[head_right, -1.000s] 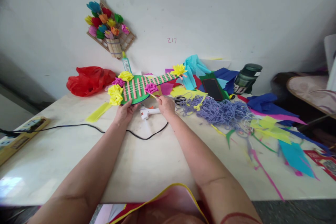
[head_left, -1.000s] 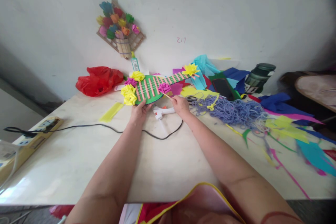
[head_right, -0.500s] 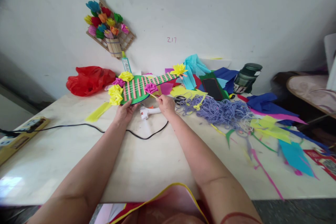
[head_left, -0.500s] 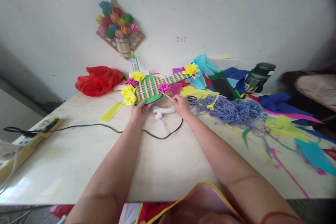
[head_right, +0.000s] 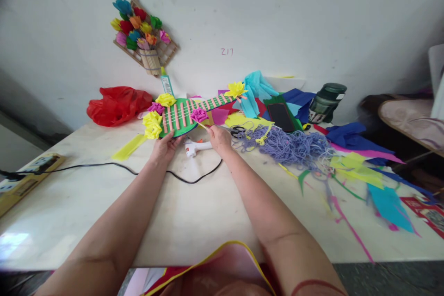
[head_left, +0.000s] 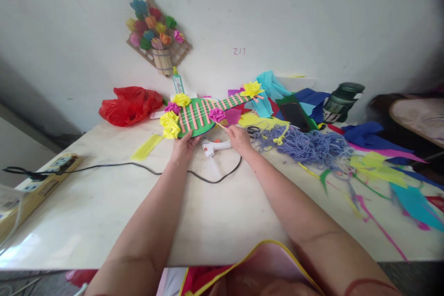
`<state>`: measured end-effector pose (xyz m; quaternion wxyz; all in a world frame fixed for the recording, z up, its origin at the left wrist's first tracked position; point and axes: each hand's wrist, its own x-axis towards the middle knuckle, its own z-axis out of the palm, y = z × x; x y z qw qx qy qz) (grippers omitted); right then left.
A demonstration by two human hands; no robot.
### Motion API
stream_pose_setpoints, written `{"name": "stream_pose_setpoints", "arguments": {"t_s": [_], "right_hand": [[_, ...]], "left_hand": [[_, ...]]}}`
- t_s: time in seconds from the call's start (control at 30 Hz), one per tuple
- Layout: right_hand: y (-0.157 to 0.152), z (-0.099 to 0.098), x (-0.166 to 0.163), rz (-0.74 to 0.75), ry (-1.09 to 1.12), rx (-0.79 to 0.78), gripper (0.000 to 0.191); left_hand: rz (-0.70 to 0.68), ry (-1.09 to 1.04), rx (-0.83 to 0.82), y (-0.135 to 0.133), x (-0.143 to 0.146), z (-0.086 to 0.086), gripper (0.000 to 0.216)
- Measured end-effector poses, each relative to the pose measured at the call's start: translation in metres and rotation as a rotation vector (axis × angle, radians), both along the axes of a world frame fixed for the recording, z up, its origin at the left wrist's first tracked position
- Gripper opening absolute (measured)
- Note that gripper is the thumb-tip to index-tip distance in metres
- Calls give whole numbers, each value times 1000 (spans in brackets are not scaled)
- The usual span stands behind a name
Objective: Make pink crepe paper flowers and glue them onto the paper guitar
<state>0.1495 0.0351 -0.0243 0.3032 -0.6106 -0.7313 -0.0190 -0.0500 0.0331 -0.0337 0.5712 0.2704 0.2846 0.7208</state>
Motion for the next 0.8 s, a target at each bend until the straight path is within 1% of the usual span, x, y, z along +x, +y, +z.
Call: {"name": "stream_pose_setpoints", "arguments": {"t_s": [0.23,0.4,0.47,0.63,0.73,0.8], "right_hand": [[6,-5,3,98,70,52,32],[6,-4,4,132,148,76,27],[6,-1,4,126,172,57,26],[3,4,3,72,205,-65,22],[1,6,3,48,168,-63,19],[0,7,3,39,112,-52,21]], "left_hand": [[5,19,-1,-1,1,1,49],[-2,22,10,-2,2,2,48],[-1,27,4,-2,2,2,49],[3,37,6,-3,3,3,52],[4,49,15,-3,2,3,54],[0,58,14,-2,2,2,54]]}}
